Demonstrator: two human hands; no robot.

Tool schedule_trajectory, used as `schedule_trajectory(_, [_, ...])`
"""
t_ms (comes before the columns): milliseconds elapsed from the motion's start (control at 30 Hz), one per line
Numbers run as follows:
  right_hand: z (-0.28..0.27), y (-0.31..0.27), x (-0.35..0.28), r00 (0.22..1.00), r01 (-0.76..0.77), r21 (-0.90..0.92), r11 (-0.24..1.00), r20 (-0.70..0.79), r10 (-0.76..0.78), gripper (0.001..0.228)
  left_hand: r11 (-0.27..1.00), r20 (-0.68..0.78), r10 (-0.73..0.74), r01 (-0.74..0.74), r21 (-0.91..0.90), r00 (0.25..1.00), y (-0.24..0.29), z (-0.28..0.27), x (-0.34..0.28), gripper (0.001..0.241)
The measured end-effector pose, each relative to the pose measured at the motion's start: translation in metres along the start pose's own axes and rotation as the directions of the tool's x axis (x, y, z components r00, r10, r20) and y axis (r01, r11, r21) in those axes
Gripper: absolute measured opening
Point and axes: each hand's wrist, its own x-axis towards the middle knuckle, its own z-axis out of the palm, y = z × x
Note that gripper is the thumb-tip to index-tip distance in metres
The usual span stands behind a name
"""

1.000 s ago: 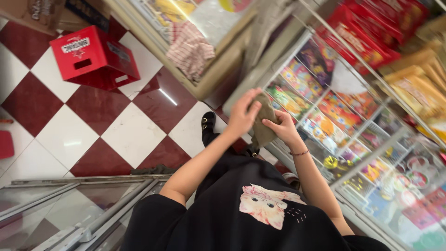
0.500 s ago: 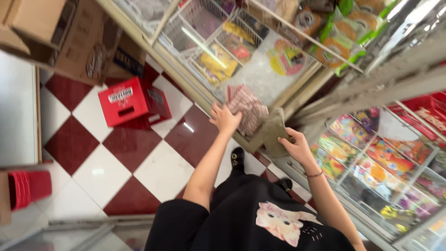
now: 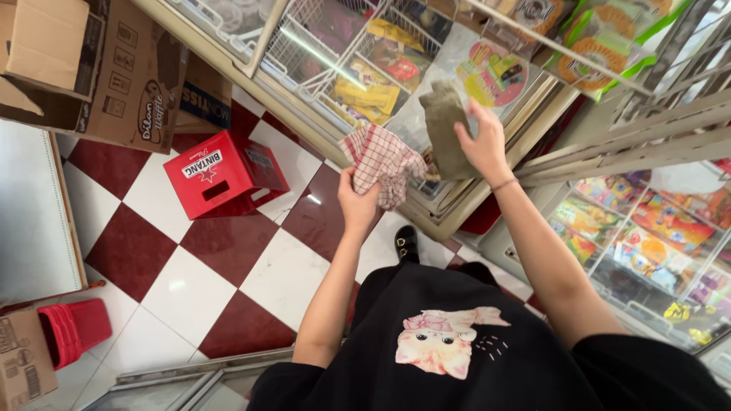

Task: The person scans items from a box, moves the box aside, and then wipes the exterior glass of a freezer using a cloth and a spray bottle.

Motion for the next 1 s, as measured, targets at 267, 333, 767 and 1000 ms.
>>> schedule_trajectory(267, [0.026, -0.050, -0.024, 0.856, -0.481, 0.758, 0.441, 0.515, 0.047, 0.054, 0.960, 0.306, -0.148, 0.211, -0.183, 0.941, 0.051, -0.002, -0.003, 0.047])
schedule_trajectory(333, [0.017, -0.049, -0.039, 0.828, -0.535, 0.693, 0.483, 0.542, 0.140, 0.048, 0.945, 0.371, -0.230, 0.297, -0.135, 0.900, 0.060, 0.009, -0.010, 0.052])
schedule_trajectory(767, [-0.088, 0.012, -0.222, 0.808, -0.444, 0.890, 0.104, 0.347, 0.477, 0.050, 0.793, 0.775, 0.313, -0.601, 0.105, 0.549, 0.076, 0.145, -0.150, 0.101])
schedule_trajectory(1000, [-0.169, 0.065, -0.318, 0.819, -0.422, 0.698, 0.578, 0.021, 0.573, 0.050, 0.454, 0.863, 0.016, -0.773, 0.444, 0.505, 0.027, 0.225, -0.199, 0.089])
